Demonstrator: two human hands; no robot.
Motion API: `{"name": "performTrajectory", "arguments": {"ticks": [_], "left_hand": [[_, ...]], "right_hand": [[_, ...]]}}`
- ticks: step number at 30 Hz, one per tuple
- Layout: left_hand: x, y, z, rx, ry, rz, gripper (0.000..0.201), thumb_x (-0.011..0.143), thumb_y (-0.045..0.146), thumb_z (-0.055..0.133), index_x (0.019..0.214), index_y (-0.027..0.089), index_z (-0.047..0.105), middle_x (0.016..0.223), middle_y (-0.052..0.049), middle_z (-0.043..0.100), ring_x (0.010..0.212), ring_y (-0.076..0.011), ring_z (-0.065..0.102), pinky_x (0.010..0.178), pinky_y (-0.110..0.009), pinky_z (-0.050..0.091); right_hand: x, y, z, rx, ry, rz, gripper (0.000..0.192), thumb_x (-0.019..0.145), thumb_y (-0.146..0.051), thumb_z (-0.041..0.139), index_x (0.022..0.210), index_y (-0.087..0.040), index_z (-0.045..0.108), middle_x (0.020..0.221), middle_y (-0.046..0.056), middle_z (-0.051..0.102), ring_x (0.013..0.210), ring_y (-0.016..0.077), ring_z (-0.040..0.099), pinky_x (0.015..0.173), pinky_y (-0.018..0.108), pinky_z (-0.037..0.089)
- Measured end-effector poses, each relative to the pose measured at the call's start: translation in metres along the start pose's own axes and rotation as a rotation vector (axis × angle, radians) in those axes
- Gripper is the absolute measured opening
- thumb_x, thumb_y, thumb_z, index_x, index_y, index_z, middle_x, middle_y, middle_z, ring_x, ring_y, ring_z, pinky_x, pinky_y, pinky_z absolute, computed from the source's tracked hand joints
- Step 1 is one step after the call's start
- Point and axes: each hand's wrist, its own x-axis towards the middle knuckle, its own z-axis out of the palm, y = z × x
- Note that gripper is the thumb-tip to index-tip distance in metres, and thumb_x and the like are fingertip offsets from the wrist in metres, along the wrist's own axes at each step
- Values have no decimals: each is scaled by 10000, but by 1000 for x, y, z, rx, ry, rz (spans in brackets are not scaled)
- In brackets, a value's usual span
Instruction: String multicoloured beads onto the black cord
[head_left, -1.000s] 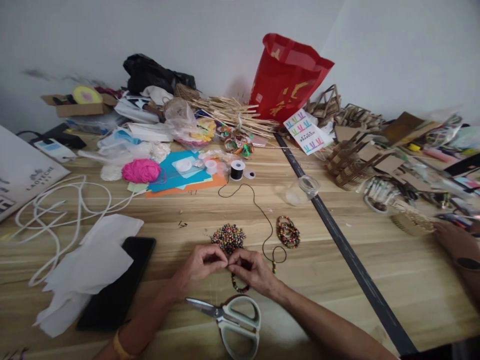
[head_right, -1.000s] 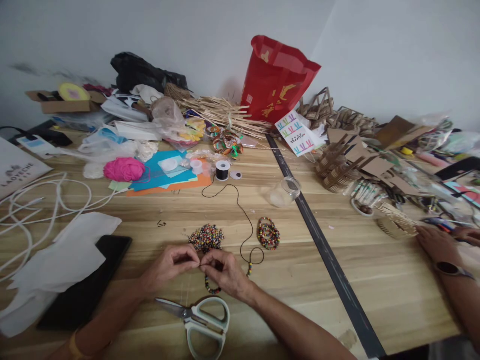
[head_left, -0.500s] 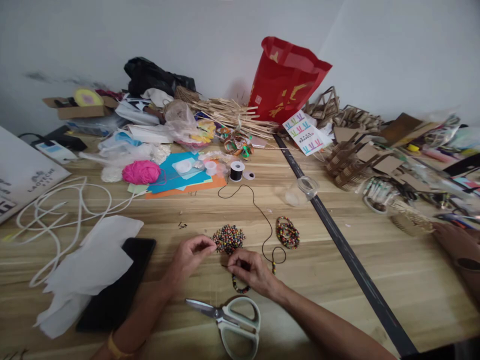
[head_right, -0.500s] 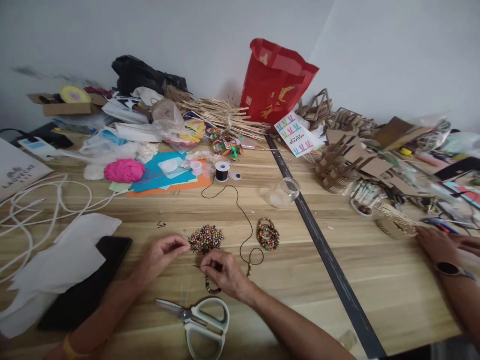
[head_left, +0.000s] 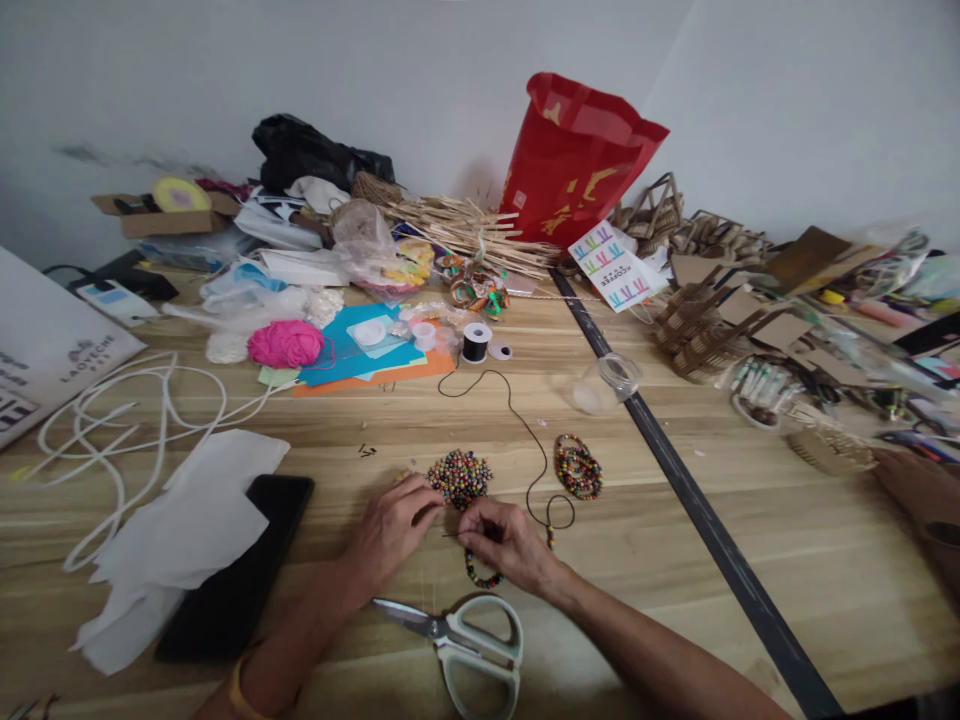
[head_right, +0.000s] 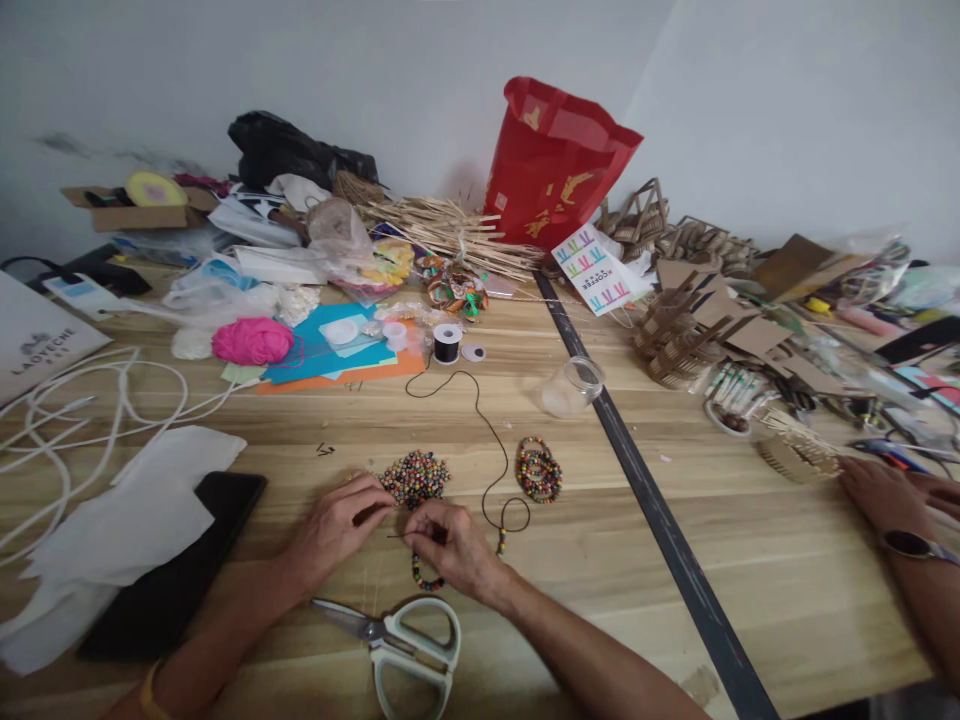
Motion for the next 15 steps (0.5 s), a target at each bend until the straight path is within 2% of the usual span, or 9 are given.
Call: {"name": "performTrajectory", "arguments": {"ticks": [6, 10, 15], "left_hand": [[2, 1, 1, 178, -3, 84, 146, 825, 100, 552, 827, 181, 674, 812, -40, 647, 789, -184, 591, 718, -297, 489], [4, -1, 3, 208, -3, 75, 138, 824, 87, 558, 814, 159, 675, 811, -55, 647, 791, -198, 595, 718, -315, 493], [3, -2, 6, 179, 9, 74, 150, 829, 73, 544, 838, 144, 676, 830, -68, 649, 792, -201, 599, 721, -318, 491]], "right_hand": [[0, 3, 2, 70, -5, 36, 121, 802, -268, 610, 779, -150, 617, 642, -9, 538, 575, 101, 470, 530, 203, 373], [-1, 3, 1, 101, -16, 42, 142, 817, -295, 598, 794, -155, 611, 642, -8, 535, 535, 94, 476, 491, 196, 369], [-1, 1, 0, 90, -19, 45, 101, 820, -225, 566, 748, -155, 577, 598, -34, 489, 496, 82, 449, 483, 190, 356]]}}
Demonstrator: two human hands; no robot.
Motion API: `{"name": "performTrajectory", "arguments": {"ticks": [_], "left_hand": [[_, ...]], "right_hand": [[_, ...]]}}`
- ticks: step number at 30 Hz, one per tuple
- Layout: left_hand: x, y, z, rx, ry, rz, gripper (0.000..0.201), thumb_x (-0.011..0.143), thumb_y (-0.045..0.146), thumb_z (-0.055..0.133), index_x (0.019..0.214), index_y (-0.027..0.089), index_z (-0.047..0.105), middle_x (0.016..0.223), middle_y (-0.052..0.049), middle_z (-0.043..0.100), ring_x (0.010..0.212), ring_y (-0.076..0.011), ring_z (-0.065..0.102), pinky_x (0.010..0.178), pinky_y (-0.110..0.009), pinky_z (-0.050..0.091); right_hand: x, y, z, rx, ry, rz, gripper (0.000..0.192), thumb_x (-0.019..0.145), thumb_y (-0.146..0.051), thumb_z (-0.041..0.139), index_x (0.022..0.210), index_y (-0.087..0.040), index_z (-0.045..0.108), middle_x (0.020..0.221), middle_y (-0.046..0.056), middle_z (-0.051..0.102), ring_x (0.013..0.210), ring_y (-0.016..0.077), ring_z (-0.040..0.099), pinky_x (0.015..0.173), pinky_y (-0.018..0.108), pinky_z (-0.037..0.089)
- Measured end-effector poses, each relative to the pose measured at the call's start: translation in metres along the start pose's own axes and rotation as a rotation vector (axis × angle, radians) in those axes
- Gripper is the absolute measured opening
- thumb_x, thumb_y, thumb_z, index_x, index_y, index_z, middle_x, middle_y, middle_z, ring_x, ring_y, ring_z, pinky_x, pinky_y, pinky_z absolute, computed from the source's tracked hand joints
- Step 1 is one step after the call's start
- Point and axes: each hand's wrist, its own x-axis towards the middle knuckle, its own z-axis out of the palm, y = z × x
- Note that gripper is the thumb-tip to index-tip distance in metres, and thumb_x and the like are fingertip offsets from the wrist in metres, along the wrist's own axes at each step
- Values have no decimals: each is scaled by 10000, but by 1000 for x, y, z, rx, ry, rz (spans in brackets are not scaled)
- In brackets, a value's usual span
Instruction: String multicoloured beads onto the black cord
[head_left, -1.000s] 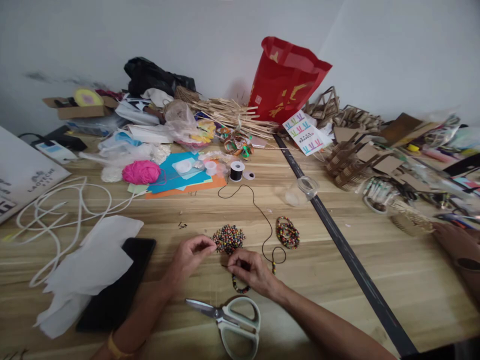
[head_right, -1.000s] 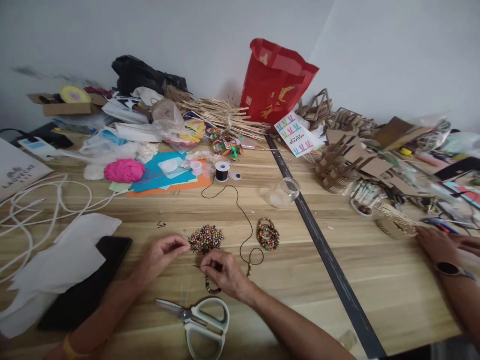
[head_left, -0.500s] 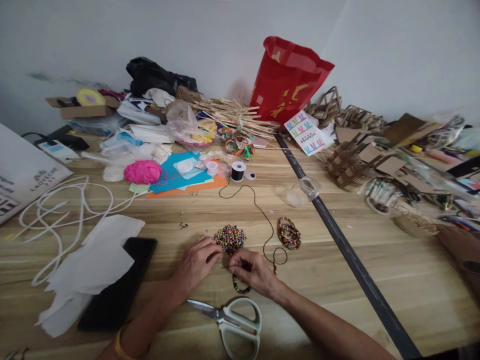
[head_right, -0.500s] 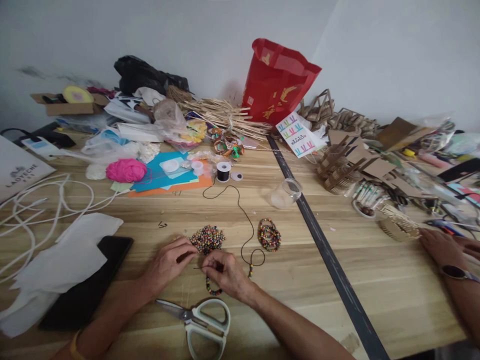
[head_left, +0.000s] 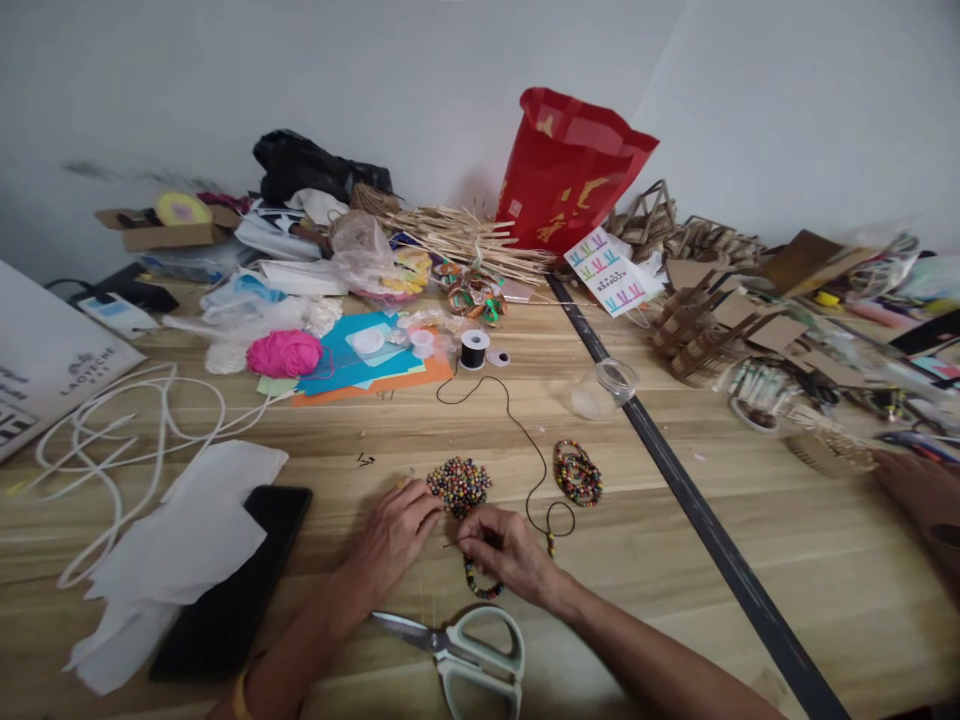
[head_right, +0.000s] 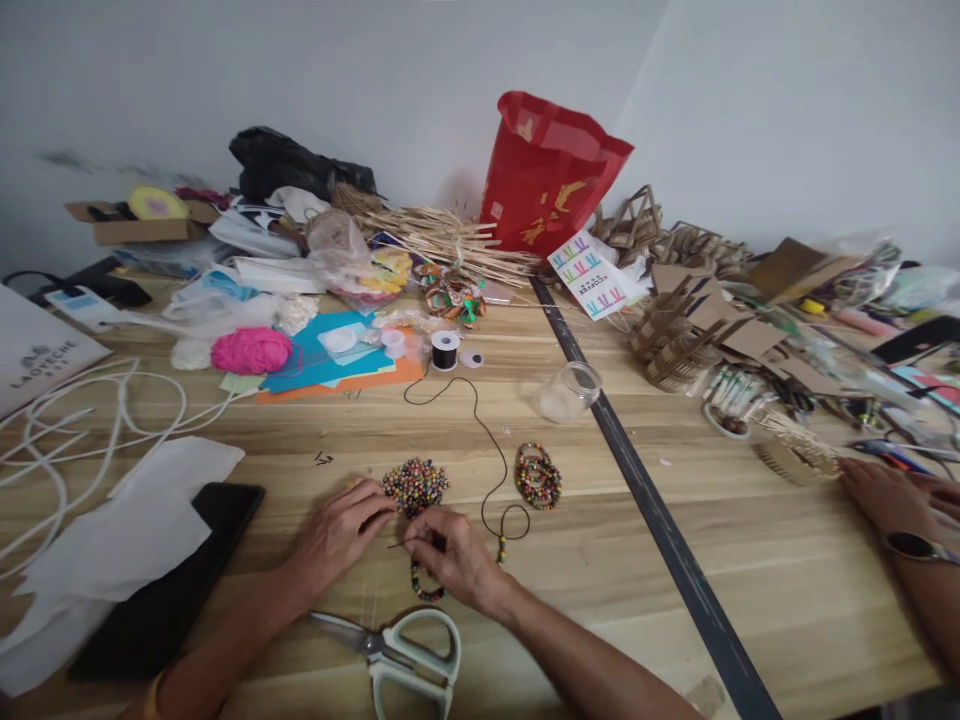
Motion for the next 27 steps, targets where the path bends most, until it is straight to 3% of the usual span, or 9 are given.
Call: {"name": "performTrajectory", "arguments": {"ticks": [12, 20, 23, 27], "left_hand": [[4, 4, 1, -13, -9, 34, 168, 852, 97, 518, 829, 178, 663, 820, -39, 621, 785, -178, 573, 701, -289, 472], [5, 6, 2, -38, -11, 21, 160, 845, 111, 523, 787, 166, 662, 801, -48, 631, 769, -182, 578, 710, -303, 480], [5, 9, 0, -170, 28, -40, 163, 820, 100, 529, 753, 165, 661, 787, -49, 646, 768, -177, 595, 712, -294, 486], [3, 7, -3, -461, 16, -242, 128, 756, 107, 553, 735, 156, 669, 722, -34, 673, 673, -152, 615, 635, -248, 496]], "right_hand": [[-3, -3, -5, -56, -169, -23, 69, 783, -187, 601, 736, -141, 623, 626, -22, 519, 562, 85, 439, 518, 188, 349], [-2, -3, -6, -35, -197, -19, 90, 786, -209, 602, 743, -132, 620, 623, -27, 504, 552, 80, 418, 513, 189, 332], [-2, -4, -6, -44, -179, -21, 70, 782, -188, 595, 737, -138, 615, 621, -29, 501, 557, 80, 421, 520, 188, 334], [-1, -5, -6, -64, -128, -12, 59, 766, -171, 595, 711, -150, 595, 607, -33, 493, 550, 83, 422, 504, 181, 333]]}}
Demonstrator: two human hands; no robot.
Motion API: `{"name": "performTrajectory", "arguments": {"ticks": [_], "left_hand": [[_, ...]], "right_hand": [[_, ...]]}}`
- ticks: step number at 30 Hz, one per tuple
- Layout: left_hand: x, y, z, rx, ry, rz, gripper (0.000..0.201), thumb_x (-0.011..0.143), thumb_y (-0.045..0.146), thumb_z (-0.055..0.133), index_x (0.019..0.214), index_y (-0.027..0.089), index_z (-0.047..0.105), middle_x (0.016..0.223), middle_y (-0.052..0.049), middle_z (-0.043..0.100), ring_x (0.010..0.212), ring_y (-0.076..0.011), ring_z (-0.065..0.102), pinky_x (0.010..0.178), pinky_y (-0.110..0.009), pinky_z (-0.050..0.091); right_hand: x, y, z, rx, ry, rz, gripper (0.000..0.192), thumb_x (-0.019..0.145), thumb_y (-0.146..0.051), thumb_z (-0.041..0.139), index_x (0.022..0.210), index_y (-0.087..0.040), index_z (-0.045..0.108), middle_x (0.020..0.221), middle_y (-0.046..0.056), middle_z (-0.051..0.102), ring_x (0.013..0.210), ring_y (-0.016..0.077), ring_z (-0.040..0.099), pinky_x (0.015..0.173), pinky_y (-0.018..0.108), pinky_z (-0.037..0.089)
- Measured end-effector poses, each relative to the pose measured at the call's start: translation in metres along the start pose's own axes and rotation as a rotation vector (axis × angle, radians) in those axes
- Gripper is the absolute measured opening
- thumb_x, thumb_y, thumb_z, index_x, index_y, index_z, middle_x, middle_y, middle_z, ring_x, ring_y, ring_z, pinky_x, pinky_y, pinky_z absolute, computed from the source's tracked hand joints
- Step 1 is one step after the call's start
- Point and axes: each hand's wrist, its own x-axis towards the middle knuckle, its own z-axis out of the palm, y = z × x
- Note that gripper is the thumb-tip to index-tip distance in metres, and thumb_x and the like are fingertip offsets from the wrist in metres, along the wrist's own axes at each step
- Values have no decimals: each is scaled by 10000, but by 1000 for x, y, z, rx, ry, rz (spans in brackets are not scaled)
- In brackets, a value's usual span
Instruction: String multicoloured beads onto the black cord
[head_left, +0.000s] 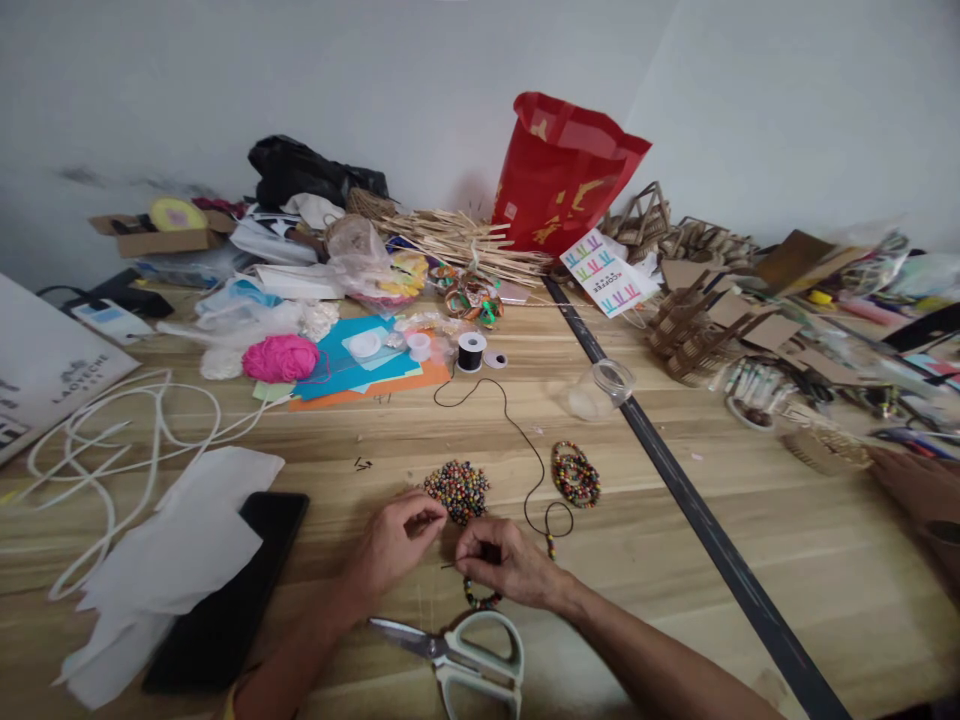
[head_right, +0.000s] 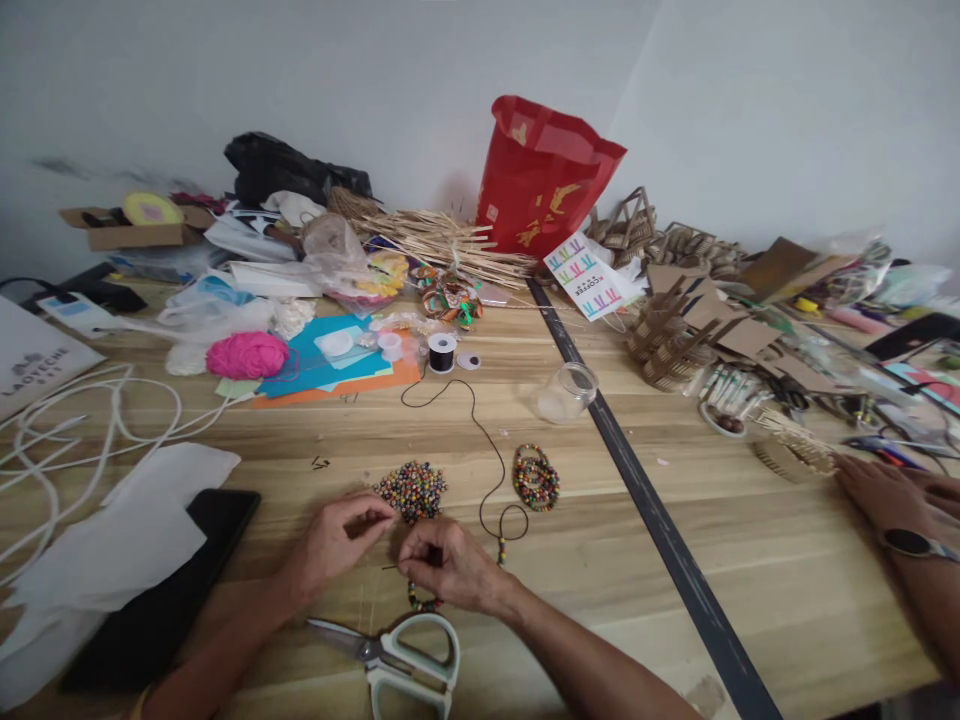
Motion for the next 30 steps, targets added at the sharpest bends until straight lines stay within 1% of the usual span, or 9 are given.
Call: {"name": "performTrajectory", "arguments": {"ticks": [3, 6, 9, 14, 18, 30], "left_hand": [[0, -4, -3, -214, -71, -160, 83, 707, 146, 591, 716, 140, 674, 662, -31, 689, 615, -146, 613, 584, -232, 494], [0, -6, -5, -357, -168, -233, 66, 677, 193, 638, 684, 134, 665, 645, -31, 692, 603, -139, 605, 566, -221, 480], [0, -5, -4, -411, -222, -247, 79, 664, 214, 653, 666, 135, 659, 620, -20, 674, 576, -127, 584, 545, -215, 457], [-1, -7, -3, -437, -262, -246, 82, 682, 201, 631, 716, 134, 665, 655, -23, 680, 617, -136, 595, 588, -231, 462], [-1, -11, -3, -444, -293, -241, 89, 686, 196, 627, 728, 133, 675, 686, -35, 698, 647, -147, 613, 616, -243, 472], [-2, -15, -2, -500, -333, -303, 150, 647, 243, 700, 736, 124, 685, 705, -45, 708, 653, -153, 623, 631, -252, 481]], "right_hand": [[0, 0, 1, 29, 45, 18, 91, 758, -198, 609, 686, -152, 576, 584, -40, 470, 530, 80, 403, 486, 179, 323], [1, 0, 2, 90, 67, 36, 131, 752, -235, 627, 678, -146, 566, 571, -43, 463, 514, 72, 386, 476, 178, 312], [1, 1, 1, 161, 77, 51, 164, 755, -279, 642, 700, -145, 566, 582, -37, 487, 508, 68, 407, 475, 175, 327], [2, 6, 1, 252, 68, 120, 222, 766, -339, 646, 733, -140, 554, 580, -30, 535, 465, 61, 454, 455, 167, 374], [3, 6, 2, 237, 68, 139, 204, 772, -319, 633, 735, -137, 550, 577, -28, 544, 458, 59, 462, 445, 161, 383], [3, 4, 2, 183, 82, 82, 167, 768, -277, 626, 709, -144, 544, 564, -34, 509, 475, 63, 440, 448, 162, 346]]}}
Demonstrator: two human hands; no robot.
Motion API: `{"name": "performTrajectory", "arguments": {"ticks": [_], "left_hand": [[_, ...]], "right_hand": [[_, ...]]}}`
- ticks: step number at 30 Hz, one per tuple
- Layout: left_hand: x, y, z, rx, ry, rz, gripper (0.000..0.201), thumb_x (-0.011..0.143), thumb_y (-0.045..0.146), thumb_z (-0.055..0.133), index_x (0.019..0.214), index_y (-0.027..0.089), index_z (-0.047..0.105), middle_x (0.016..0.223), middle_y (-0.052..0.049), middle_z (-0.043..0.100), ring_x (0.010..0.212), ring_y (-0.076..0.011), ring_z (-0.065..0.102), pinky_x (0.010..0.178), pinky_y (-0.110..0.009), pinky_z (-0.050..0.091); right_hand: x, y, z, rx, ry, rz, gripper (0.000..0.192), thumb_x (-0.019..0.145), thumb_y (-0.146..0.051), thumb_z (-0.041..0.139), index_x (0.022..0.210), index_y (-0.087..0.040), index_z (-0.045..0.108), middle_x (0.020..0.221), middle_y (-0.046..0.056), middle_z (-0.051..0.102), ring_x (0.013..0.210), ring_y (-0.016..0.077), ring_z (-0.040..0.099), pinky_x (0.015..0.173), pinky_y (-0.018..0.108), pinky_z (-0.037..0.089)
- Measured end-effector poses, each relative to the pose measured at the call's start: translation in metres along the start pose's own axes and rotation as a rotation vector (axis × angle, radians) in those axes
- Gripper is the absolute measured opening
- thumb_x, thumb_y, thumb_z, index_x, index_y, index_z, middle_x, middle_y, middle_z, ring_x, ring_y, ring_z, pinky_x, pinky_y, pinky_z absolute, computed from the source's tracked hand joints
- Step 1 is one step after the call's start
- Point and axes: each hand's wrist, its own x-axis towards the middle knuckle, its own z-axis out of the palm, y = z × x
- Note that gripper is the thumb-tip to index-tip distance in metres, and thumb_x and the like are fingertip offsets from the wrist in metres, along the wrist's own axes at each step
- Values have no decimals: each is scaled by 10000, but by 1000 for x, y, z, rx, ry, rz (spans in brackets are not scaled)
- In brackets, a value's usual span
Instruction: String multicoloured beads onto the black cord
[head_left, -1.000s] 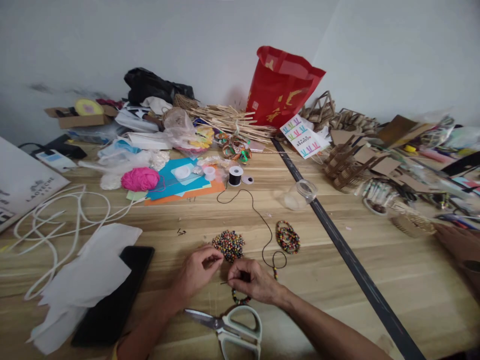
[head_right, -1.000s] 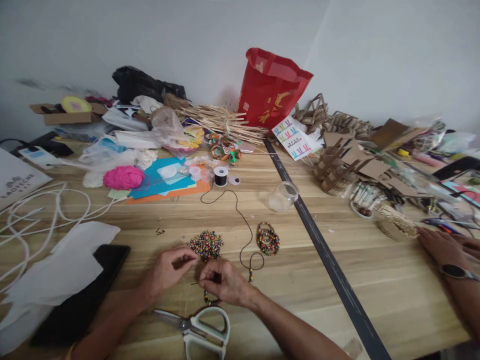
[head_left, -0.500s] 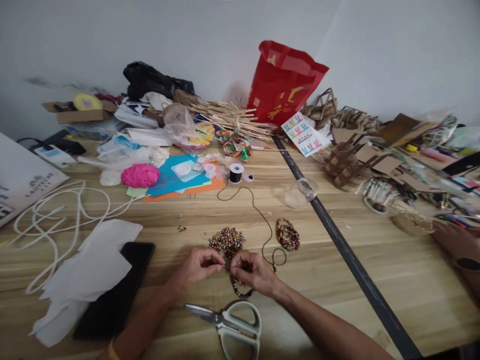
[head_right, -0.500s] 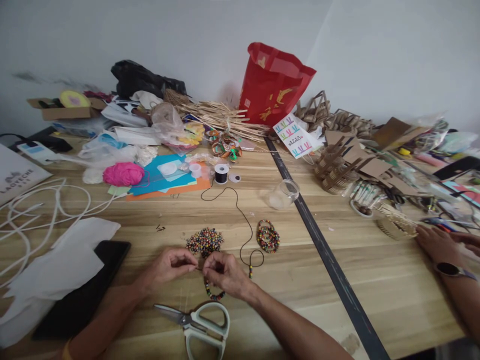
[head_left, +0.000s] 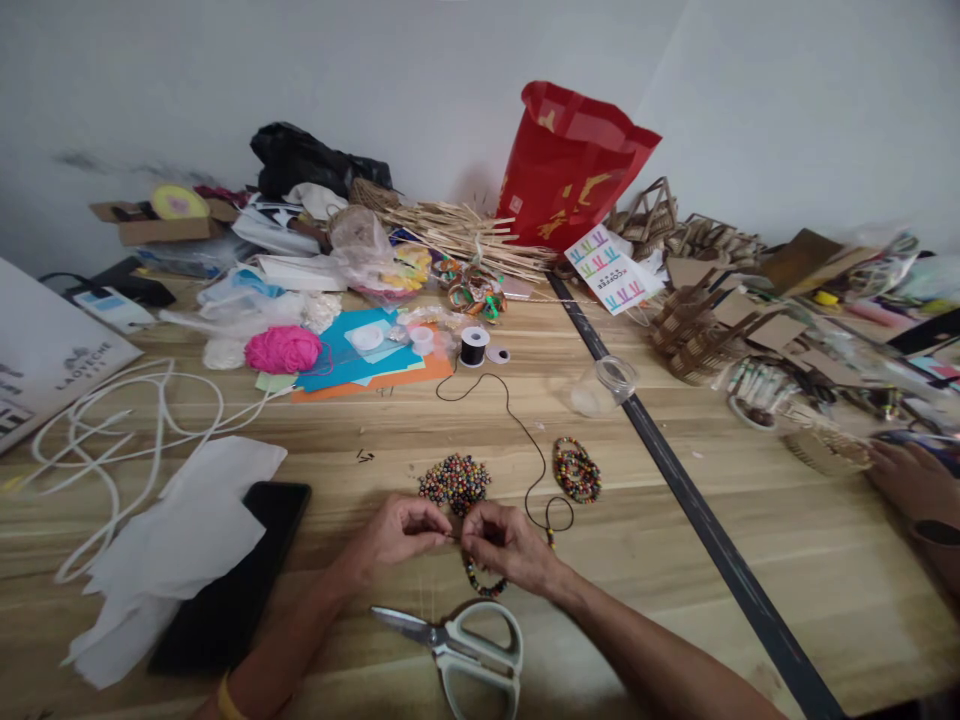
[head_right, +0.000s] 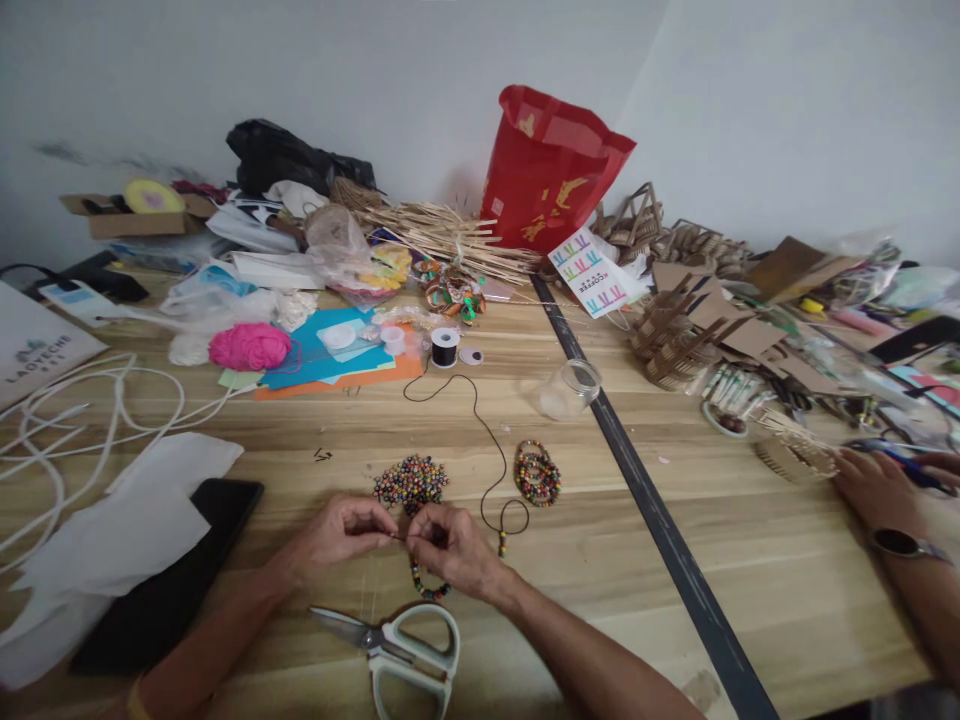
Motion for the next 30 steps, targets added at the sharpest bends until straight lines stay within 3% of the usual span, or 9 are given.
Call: {"name": "performTrajectory", "arguments": {"ticks": [13, 30], "left_hand": [[-2, 9, 2, -43, 10, -53, 140, 618, 215, 709, 709, 114, 675, 658, -24, 671, 621, -134, 594, 614, -240, 452], [-2, 6, 1, -29, -17, -25, 156, 633, 237, 730, 729, 121, 687, 668, -23, 669, 636, -139, 587, 624, -244, 442]], "right_hand": [[0, 1, 0, -38, 13, 5, 105, 747, -227, 601, 703, -149, 545, 580, -36, 486, 501, 74, 429, 470, 179, 327], [0, -2, 1, -68, 17, -18, 60, 727, -186, 568, 692, -149, 536, 578, -36, 468, 513, 75, 414, 476, 176, 322]]}}
